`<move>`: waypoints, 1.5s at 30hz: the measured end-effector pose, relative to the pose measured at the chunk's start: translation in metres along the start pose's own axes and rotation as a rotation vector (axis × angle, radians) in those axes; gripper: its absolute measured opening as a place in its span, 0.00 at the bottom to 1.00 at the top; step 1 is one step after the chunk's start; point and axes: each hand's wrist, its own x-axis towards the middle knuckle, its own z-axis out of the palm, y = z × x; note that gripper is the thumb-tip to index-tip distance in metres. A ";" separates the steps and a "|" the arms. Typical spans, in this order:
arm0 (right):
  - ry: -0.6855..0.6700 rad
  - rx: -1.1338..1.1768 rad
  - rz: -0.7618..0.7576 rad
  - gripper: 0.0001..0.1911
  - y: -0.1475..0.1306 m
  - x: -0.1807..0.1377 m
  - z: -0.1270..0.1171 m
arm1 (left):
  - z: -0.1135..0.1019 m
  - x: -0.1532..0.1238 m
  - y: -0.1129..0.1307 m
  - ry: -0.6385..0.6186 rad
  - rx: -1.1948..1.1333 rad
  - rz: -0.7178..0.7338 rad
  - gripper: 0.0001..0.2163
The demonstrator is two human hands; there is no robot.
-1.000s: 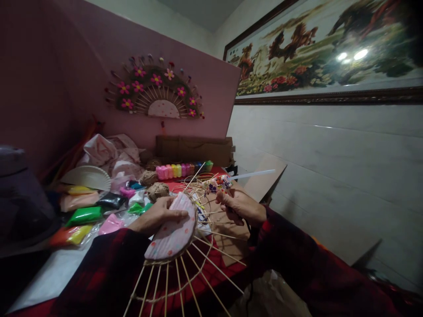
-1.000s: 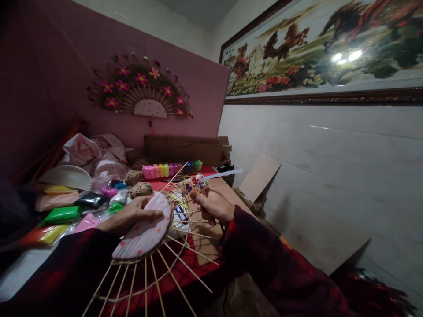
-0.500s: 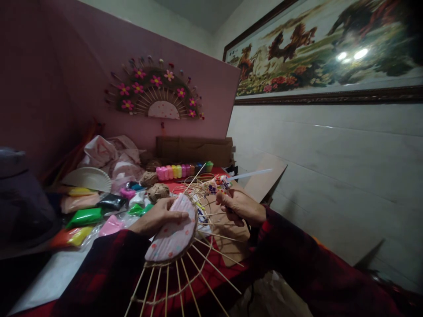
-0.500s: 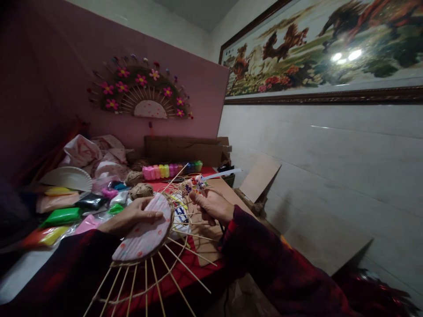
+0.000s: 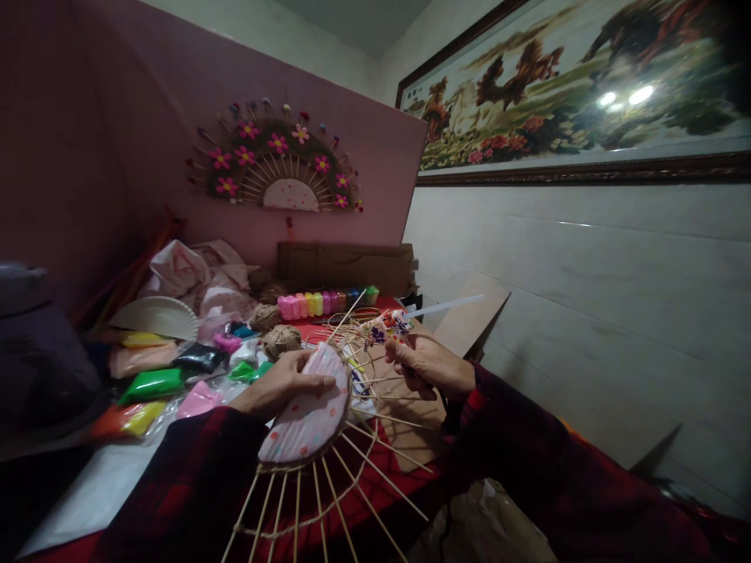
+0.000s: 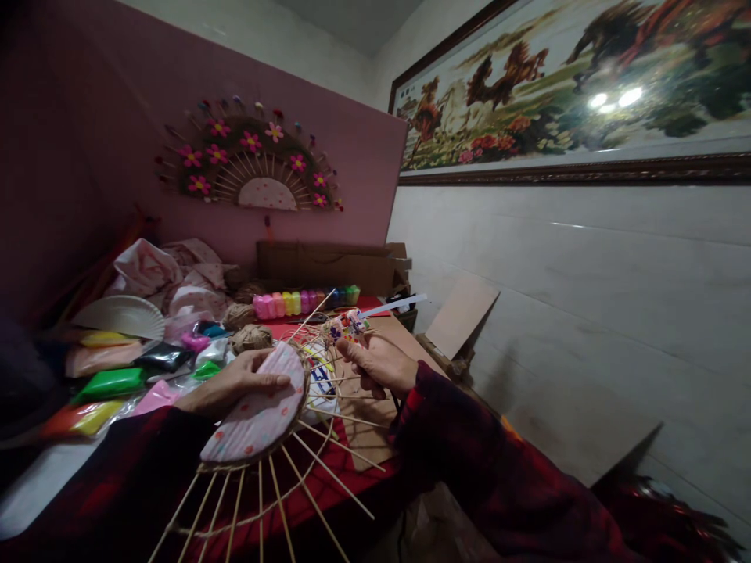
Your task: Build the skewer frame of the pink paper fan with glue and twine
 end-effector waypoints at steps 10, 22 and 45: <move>-0.001 -0.007 0.006 0.29 -0.002 -0.001 0.000 | 0.000 0.000 0.001 0.014 -0.003 -0.035 0.16; 0.009 -0.015 0.017 0.28 -0.002 -0.002 -0.002 | 0.002 0.000 0.004 -0.006 -0.006 -0.020 0.15; -0.007 0.023 -0.006 0.29 -0.010 -0.009 -0.001 | 0.002 -0.001 0.005 0.011 -0.018 -0.032 0.16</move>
